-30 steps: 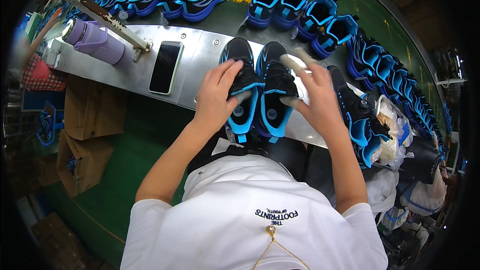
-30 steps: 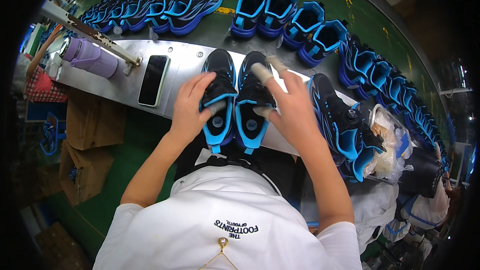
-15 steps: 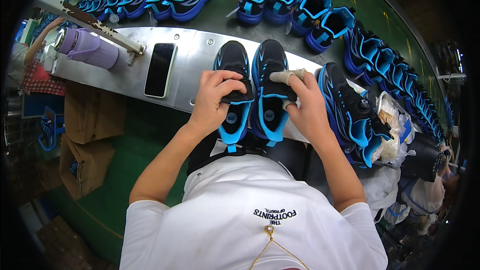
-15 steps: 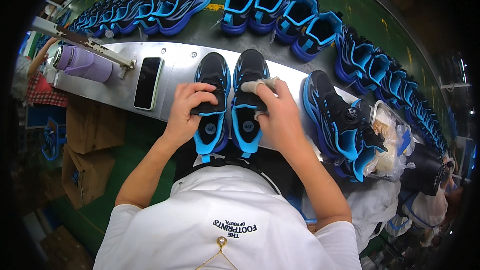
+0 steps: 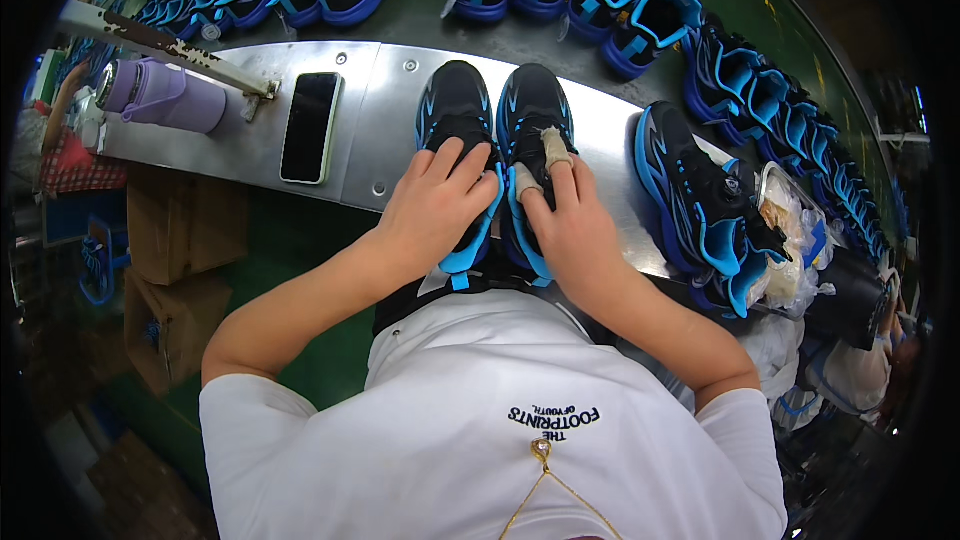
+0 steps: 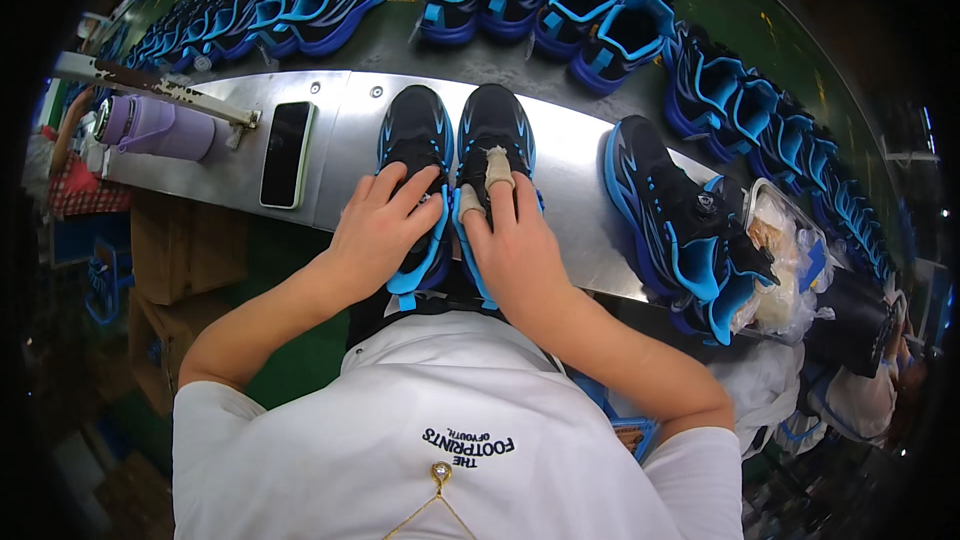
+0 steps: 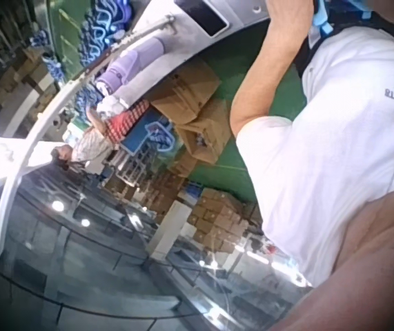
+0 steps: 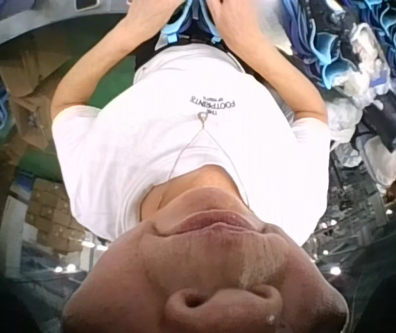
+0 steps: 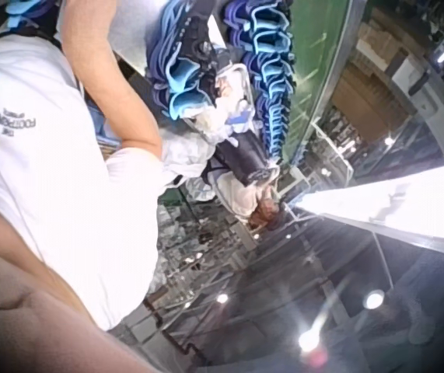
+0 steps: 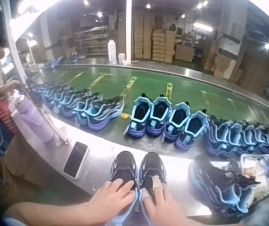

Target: The person cleans the interior and edges of black and blue sneakers using a cloth by hand, handling them one at a time and placing them on a conveyor belt.

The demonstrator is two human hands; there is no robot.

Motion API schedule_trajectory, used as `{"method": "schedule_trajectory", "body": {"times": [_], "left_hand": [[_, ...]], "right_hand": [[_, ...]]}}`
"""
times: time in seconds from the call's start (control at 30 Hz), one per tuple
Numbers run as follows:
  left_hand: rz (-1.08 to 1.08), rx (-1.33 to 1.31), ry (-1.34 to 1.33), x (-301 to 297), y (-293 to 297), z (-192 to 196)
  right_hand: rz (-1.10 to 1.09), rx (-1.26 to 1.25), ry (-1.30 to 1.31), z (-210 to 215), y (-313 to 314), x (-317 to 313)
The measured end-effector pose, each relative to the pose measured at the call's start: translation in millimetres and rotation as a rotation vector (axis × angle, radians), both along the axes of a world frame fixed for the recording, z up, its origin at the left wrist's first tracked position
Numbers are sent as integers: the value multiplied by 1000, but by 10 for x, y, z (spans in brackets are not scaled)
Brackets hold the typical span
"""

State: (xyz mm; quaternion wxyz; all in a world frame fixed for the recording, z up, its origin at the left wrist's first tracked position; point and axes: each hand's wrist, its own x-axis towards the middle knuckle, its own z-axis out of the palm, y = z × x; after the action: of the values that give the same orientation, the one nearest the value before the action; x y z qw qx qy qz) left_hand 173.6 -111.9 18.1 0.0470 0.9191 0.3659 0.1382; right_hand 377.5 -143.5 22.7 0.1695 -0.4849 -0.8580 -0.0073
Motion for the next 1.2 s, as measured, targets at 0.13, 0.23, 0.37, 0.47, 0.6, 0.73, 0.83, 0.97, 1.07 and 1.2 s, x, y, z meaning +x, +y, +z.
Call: {"method": "schedule_trajectory", "body": {"times": [0.13, 0.23, 0.37, 0.47, 0.6, 0.73, 0.83, 0.97, 1.07, 1.2], "left_hand": [[18, -101, 1, -14, 52, 75], [124, -302, -164, 19, -25, 274], [148, -218, -154, 111, -240, 55], [109, -238, -119, 103, -201, 108], [186, -236, -382, 38, -212, 51], [286, -307, -592, 16, -100, 98], [226, -402, -538, 96, 47, 81], [280, -413, -452, 151, 46, 109], [197, -353, -467, 192, 31, 24], [178, -330, -446, 127, 34, 46]], "right_hand": [[-29, -168, 160, 61, -14, -4], [-11, -364, 452, 222, 16, 48], [-11, -337, 412, 162, -76, -11], [-12, -368, 389, 201, -47, 8], [-60, -414, 370, 383, -30, 129], [-57, -175, 381, 566, 55, 200], [75, -458, 424, 443, 181, 329], [117, -555, 508, 534, 214, 431], [92, -552, 528, 475, 233, 459], [41, -393, 445, 341, 199, 418]]}}
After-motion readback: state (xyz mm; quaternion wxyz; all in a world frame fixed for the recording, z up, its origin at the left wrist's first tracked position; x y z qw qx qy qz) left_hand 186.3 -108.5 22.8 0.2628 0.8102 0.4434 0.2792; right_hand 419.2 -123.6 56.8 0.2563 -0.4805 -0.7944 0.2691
